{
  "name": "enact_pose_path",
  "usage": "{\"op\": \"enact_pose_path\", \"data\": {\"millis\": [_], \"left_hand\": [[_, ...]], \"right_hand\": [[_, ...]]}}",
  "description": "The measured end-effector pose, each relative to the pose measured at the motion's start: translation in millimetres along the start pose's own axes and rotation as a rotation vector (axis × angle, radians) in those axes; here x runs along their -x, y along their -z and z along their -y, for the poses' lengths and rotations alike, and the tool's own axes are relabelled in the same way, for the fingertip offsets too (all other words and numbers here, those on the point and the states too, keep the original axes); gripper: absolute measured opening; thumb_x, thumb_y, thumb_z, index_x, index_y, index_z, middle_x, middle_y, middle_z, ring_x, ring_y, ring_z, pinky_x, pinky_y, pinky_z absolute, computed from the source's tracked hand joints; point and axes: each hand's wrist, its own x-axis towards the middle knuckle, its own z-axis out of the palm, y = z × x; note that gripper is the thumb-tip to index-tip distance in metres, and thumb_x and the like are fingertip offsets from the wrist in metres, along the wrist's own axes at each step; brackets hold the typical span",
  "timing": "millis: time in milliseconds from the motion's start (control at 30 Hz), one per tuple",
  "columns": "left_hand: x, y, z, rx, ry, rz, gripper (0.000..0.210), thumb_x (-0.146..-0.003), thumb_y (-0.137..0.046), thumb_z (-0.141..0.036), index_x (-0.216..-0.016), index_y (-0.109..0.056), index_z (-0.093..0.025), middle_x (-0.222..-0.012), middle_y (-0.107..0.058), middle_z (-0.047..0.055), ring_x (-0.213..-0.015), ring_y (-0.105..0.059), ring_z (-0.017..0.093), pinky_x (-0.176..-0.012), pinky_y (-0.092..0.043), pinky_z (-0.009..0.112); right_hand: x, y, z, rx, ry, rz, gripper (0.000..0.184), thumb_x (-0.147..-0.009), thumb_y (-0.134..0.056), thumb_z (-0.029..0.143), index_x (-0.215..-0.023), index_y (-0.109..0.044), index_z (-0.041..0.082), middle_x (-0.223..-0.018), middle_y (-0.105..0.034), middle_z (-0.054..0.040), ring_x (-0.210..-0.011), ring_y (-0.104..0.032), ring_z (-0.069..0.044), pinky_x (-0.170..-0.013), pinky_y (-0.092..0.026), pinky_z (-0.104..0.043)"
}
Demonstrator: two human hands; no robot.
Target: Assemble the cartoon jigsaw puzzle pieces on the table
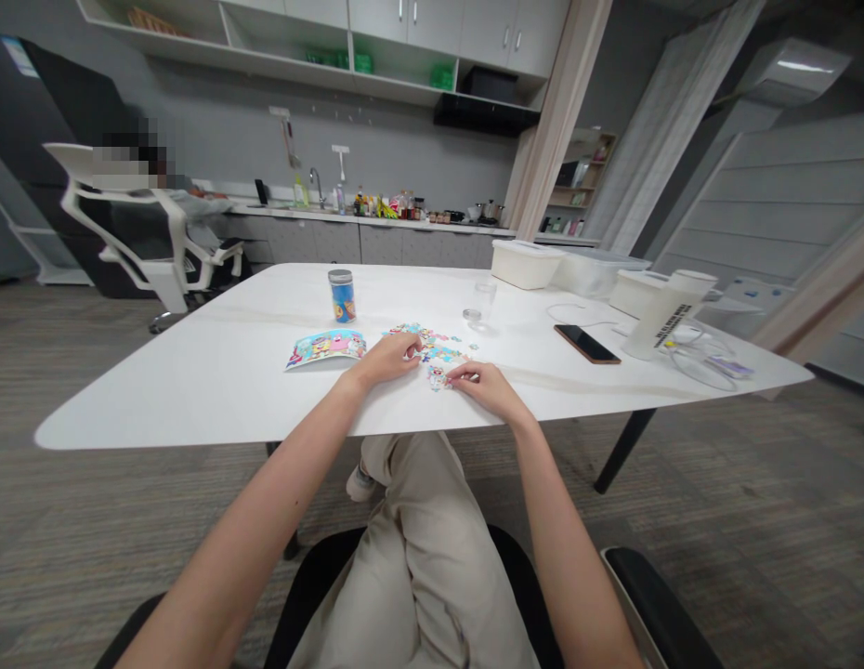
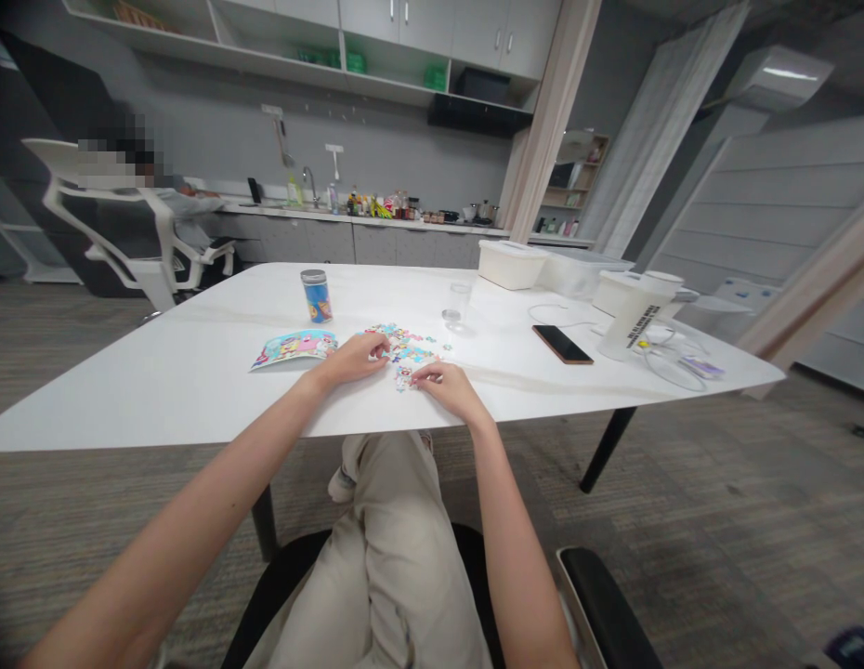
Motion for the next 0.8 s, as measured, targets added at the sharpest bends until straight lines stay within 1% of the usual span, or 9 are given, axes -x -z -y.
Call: {"op": "enact_pose_path", "data": {"millis": [67, 133, 233, 367, 533, 600, 733, 800], "left_hand": [[-0.2, -0.1, 0.2, -0.004, 0.008, 0.002, 0.011, -0.076, -0.053, -0.016, -0.086, -0.058, -0.020, -0.076, -0.059, 0.001, -0.070, -0.053, 0.017, -0.067, -0.039, 0.029], [-0.1, -0.1, 0.2, -0.004, 0.013, 0.002, 0.010, -0.077, -0.054, -0.017, -0.086, -0.057, -0.020, -0.076, -0.059, 0.001, -0.071, -0.053, 0.017, -0.067, -0.039, 0.029], [0.3, 0.2, -0.1, 0.008, 0.013, -0.001, 0.010, -0.078, -0.053, -0.018, -0.087, -0.057, -0.020, -0.076, -0.059, 0.001, -0.071, -0.053, 0.017, -0.067, -0.039, 0.029], [0.5, 0.4, -0.1, 0.011, 0.014, 0.002, 0.011, -0.077, -0.053, -0.017, -0.087, -0.057, -0.020, -0.077, -0.059, 0.001, -0.071, -0.053, 0.018, -0.067, -0.039, 0.029], [0.1, 0.8, -0.1, 0.005, 0.020, 0.008, 0.011, -0.077, -0.054, -0.017, -0.087, -0.057, -0.020, -0.077, -0.059, 0.001, -0.071, -0.053, 0.018, -0.068, -0.039, 0.030], [0.1, 1.3, -0.6, 0.007, 0.023, 0.008, 0.012, -0.077, -0.053, -0.017, -0.087, -0.057, -0.020, -0.076, -0.059, 0.001, -0.071, -0.053, 0.018, -0.068, -0.039, 0.029], [0.4, 2.2, -1.7, 0.012, 0.024, 0.005, 0.012, -0.075, -0.053, -0.016, -0.085, -0.057, -0.020, -0.076, -0.058, 0.001, -0.070, -0.052, 0.018, -0.066, -0.038, 0.029], [0.7, 2.4, -2.1, 0.015, 0.016, 0.001, 0.012, -0.075, -0.053, -0.015, -0.085, -0.057, -0.019, -0.075, -0.058, 0.002, -0.070, -0.052, 0.018, -0.066, -0.038, 0.030]], "right_hand": [[-1.2, 0.0, -4.5, 0.013, -0.042, -0.107, 0.016, -0.078, -0.063, 0.021, -0.084, -0.077, 0.020, -0.094, -0.077, -0.0059, -0.086, -0.066, -0.020, -0.081, -0.049, -0.033], [-2.5, -0.3, -9.3, 0.044, -0.088, -0.200, 0.018, -0.077, -0.060, 0.017, -0.082, -0.077, 0.020, -0.092, -0.077, -0.0060, -0.083, -0.066, -0.021, -0.082, -0.050, -0.034], [-3.9, -1.7, -14.7, 0.106, -0.125, -0.263, 0.021, -0.075, -0.058, 0.013, -0.078, -0.077, 0.021, -0.090, -0.077, -0.0058, -0.081, -0.066, -0.021, -0.082, -0.051, -0.035], [-4.9, -3.0, -19.6, 0.157, -0.124, -0.283, 0.021, -0.073, -0.058, 0.011, -0.079, -0.077, 0.020, -0.091, -0.076, -0.0072, -0.079, -0.066, -0.020, -0.081, -0.052, -0.034], [-6.0, -2.4, -25.7, 0.119, -0.128, -0.349, 0.026, -0.079, -0.054, 0.014, -0.093, -0.075, 0.019, -0.098, -0.075, -0.0077, -0.080, -0.066, -0.019, -0.083, -0.052, -0.034], [-5.8, -2.6, -26.3, 0.139, -0.133, -0.331, 0.028, -0.077, -0.053, 0.012, -0.093, -0.074, 0.019, -0.095, -0.075, -0.0073, -0.079, -0.066, -0.019, -0.081, -0.052, -0.033], [-4.4, -4.1, -22.4, 0.227, -0.109, -0.266, 0.030, -0.070, -0.056, 0.007, -0.090, -0.075, 0.019, -0.092, -0.074, -0.0067, -0.073, -0.064, -0.017, -0.078, -0.051, -0.031], [-3.5, -4.8, -19.5, 0.242, -0.104, -0.255, 0.028, -0.069, -0.057, 0.008, -0.089, -0.075, 0.018, -0.089, -0.073, -0.0064, -0.071, -0.063, -0.017, -0.077, -0.051, -0.030]]}}
